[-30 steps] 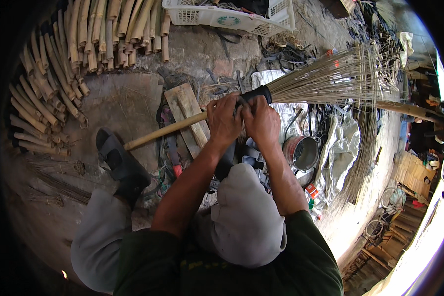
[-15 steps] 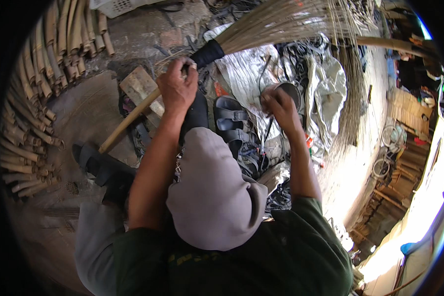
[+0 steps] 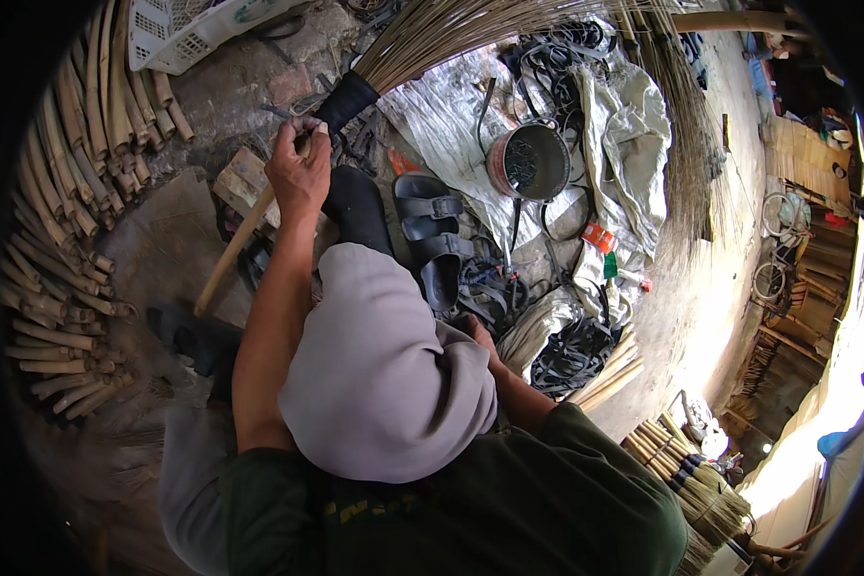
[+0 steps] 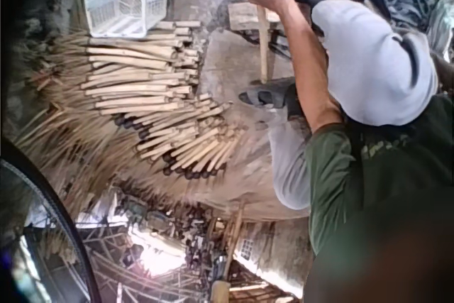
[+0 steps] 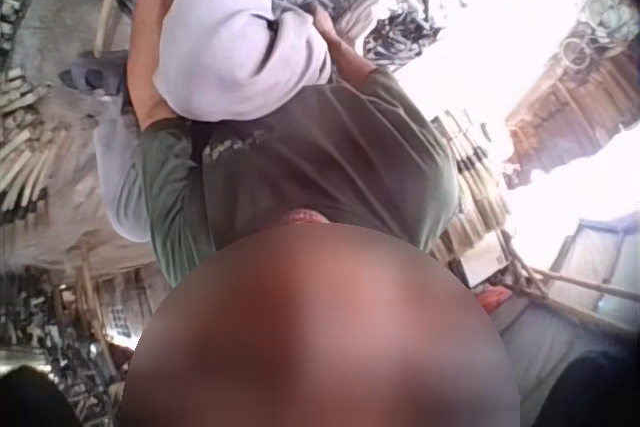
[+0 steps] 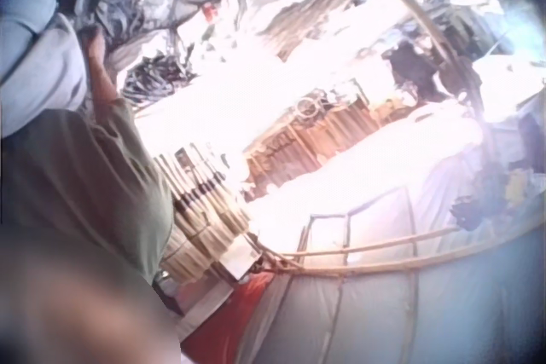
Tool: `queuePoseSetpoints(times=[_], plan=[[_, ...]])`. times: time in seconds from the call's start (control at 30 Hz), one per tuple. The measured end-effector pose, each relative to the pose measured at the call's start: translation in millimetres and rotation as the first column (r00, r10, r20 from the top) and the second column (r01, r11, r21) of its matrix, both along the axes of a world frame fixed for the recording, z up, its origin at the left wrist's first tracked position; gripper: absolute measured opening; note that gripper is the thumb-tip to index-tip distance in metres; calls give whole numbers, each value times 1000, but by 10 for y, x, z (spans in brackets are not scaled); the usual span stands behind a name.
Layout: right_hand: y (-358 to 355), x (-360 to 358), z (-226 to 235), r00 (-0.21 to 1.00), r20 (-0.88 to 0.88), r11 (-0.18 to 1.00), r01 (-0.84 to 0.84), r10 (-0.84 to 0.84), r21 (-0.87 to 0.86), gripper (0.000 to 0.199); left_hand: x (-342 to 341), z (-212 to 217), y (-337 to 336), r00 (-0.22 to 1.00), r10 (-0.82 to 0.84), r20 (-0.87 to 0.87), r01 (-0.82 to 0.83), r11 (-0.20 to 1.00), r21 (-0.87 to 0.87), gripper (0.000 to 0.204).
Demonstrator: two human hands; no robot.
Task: The person assembles traditional brooms by bundling thin sticks, securing them with black straps, and using a hammer to tighten the bindings. The person repeatedly picks up bundles, wraps them, and places finished brooms aside.
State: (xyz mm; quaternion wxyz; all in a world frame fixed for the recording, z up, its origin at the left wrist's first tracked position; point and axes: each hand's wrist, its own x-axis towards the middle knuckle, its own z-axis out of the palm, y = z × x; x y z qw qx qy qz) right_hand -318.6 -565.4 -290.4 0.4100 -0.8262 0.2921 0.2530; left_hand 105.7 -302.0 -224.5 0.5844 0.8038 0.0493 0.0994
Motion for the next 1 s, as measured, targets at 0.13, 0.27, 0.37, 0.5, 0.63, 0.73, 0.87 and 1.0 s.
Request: queuePoseSetpoints(times=[0.13,0.27,0.37,0.5,0.63,0.73,0.87,1.0], plan=[[340,213,176,988,-154,983,-13,-15,-182,45,-5,-8,1,995,-5,-98,-1,998,-65,20],[400,637,340,995,95,951,45,-17,-306,61,-12,-22,13,1000,-10,-5,9,997,-82,19],[248,1021,325,951,305,982,96,-42,-164,67,5,-54,24,999,-20,-39,17,997,-76,20],[-91,1640,349,959,285,996,12,14,-90,65,22,-77,33,998,-12,-59,8,998,-58,21],[-312,2444,310,1000,-2,1000,-16,16,-5,70,16,-84,32,999,-19,-46,16,998,-66,21],[-377,2678,324,956,292,986,82,-37,-145,55,7,-79,25,997,-12,-74,5,996,-85,21],[-140,2095,413,854,427,914,383,-296,-132,24,14,-42,7,1000,14,-24,-15,998,-59,22],[398,1343,336,975,98,904,-146,201,-402,31,12,44,-14,999,29,-31,-30,999,-23,20]])
